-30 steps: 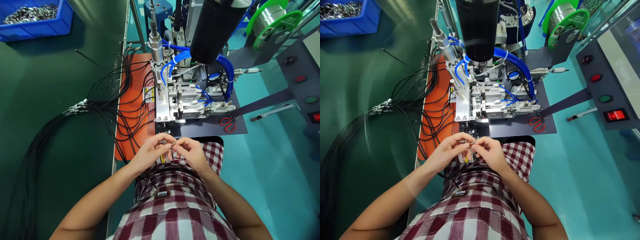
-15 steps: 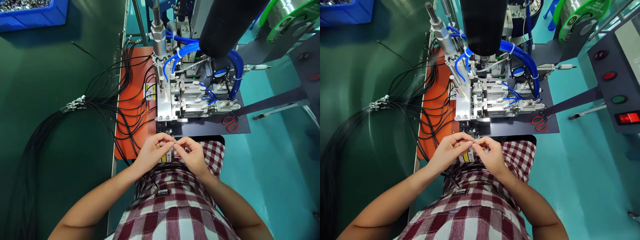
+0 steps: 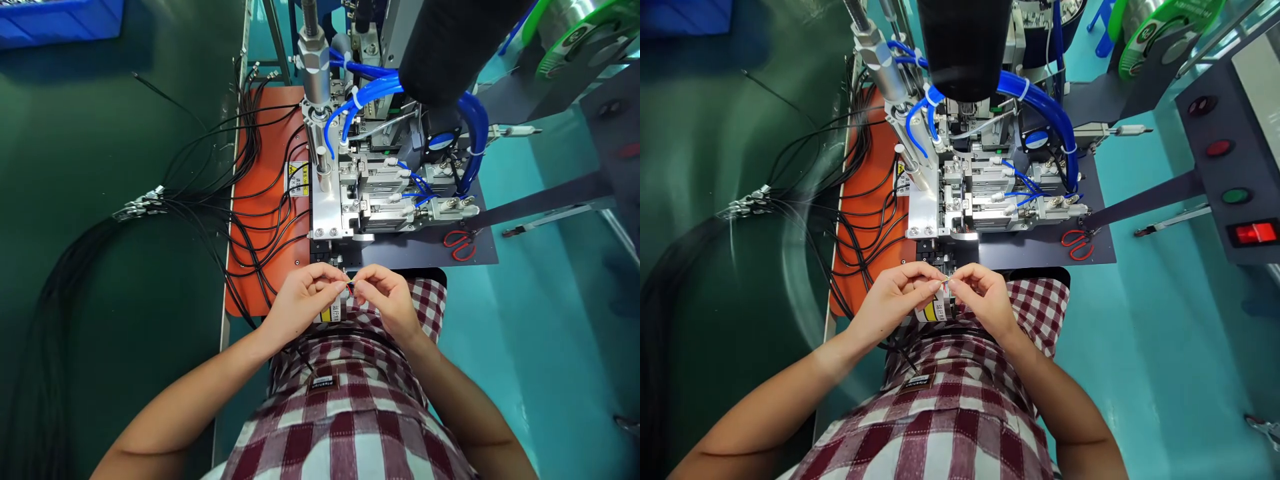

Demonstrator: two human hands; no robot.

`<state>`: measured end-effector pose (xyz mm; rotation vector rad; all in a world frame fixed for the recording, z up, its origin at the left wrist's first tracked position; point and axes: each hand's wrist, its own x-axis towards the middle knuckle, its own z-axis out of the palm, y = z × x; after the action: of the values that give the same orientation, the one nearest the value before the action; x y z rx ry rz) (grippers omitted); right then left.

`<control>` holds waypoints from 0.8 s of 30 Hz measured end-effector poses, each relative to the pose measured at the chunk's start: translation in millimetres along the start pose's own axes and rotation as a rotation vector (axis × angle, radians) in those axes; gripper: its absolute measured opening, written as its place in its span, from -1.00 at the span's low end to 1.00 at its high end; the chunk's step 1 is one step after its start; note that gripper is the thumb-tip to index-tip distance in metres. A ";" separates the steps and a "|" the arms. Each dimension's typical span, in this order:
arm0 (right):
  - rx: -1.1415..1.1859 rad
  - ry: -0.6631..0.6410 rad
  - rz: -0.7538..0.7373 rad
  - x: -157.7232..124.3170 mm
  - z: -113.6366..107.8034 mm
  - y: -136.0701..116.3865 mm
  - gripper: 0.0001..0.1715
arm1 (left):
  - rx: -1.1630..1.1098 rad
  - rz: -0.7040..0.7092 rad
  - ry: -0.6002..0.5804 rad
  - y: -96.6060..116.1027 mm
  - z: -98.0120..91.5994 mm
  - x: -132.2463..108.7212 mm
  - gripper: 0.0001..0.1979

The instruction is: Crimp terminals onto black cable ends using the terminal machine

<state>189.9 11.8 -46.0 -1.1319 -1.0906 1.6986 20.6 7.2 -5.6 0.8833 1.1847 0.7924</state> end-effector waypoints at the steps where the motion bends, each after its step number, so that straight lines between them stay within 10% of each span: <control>1: 0.005 0.000 0.001 -0.1 0.3 0.6 -0.75 | -0.002 -0.004 0.000 -0.2 0.0 0.1 -0.80; 18: -0.016 -0.347 0.068 15.1 -14.6 -13.3 -0.77 | 0.058 -0.137 -0.095 0.6 -4.0 -4.2 -0.77; 24: -0.114 -0.089 -0.009 4.7 -8.0 -11.7 -0.80 | 0.028 -0.083 0.019 -3.7 1.7 -4.2 -0.79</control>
<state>198.0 21.4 -38.0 -1.1284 -1.2603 1.7119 21.7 1.5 -6.8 0.8459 1.2436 0.7197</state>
